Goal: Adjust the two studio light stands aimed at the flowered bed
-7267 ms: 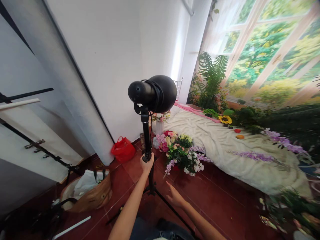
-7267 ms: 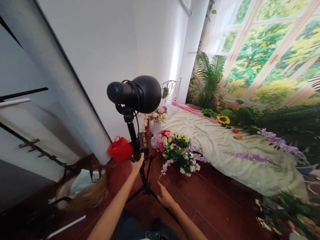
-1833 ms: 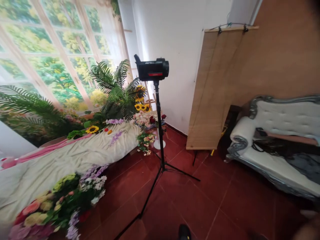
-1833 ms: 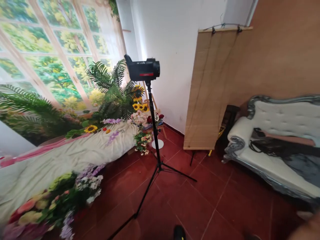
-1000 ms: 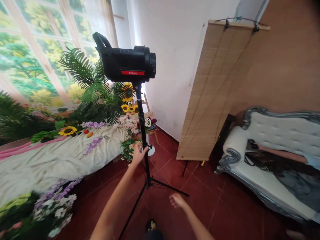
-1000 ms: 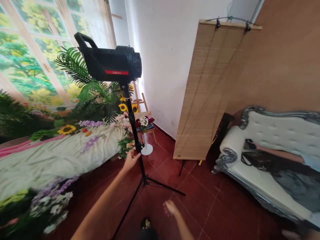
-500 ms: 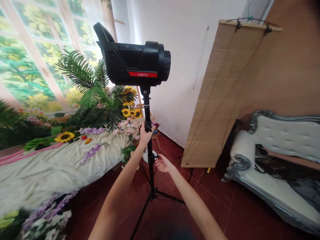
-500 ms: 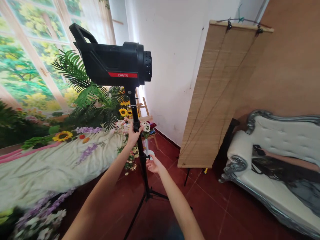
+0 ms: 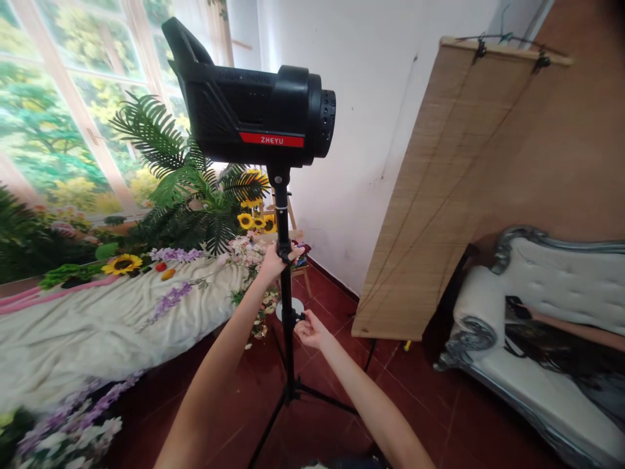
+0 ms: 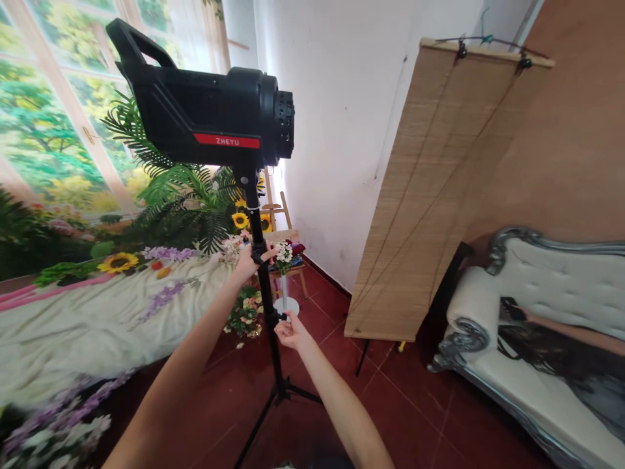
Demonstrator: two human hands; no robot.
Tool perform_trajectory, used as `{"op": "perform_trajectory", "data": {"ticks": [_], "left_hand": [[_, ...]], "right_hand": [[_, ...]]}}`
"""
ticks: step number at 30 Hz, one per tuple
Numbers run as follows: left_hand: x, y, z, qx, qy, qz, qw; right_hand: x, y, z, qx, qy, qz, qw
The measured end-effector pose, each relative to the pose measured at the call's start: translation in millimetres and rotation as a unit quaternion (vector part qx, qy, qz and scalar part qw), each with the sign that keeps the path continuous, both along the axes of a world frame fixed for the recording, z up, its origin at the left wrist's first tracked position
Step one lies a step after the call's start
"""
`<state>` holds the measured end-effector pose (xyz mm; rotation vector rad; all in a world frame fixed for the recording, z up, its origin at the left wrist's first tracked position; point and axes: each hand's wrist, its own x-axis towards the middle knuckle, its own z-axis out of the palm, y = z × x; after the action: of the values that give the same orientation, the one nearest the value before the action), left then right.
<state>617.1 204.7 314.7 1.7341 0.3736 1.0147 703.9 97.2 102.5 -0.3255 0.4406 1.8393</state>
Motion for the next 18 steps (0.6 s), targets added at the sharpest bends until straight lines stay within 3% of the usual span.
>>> {"op": "perform_trajectory", "data": {"ticks": [5,8,10,12,13,16,17,18], "left_hand": [[0,-1,4.8,0.005,0.005,0.004,1.000],[1,1,5.5,0.008,0.011,0.005,1.000],[1,2,5.4,0.013,0.012,0.003,1.000],[1,4,4.7,0.020,0.013,0.001,1.000],[1,5,3.9,0.022,0.013,0.000,1.000],[3,7,-1.8,0.032,0.015,0.006,0.999],[4,8,-5.3,0.035,0.017,0.010,0.999],[5,8,-9.7,0.038,0.021,0.015,0.999]], "right_hand": [[1,2,-6.6,0.040,-0.033,-0.004,0.999],[-2,6,-17.7,0.086,-0.180,-0.013,0.980],[0,6,-24.8,0.126,-0.339,-0.031,0.932],[8,5,-26.0,0.168,-0.531,-0.046,0.829],[13,4,-23.4,0.192,-0.629,-0.049,0.752],[32,1,-6.6,0.260,-0.843,-0.032,0.471],[38,0,-1.1,0.271,-0.878,-0.024,0.395],[41,-1,3.0,0.274,-0.898,-0.017,0.345]]}}
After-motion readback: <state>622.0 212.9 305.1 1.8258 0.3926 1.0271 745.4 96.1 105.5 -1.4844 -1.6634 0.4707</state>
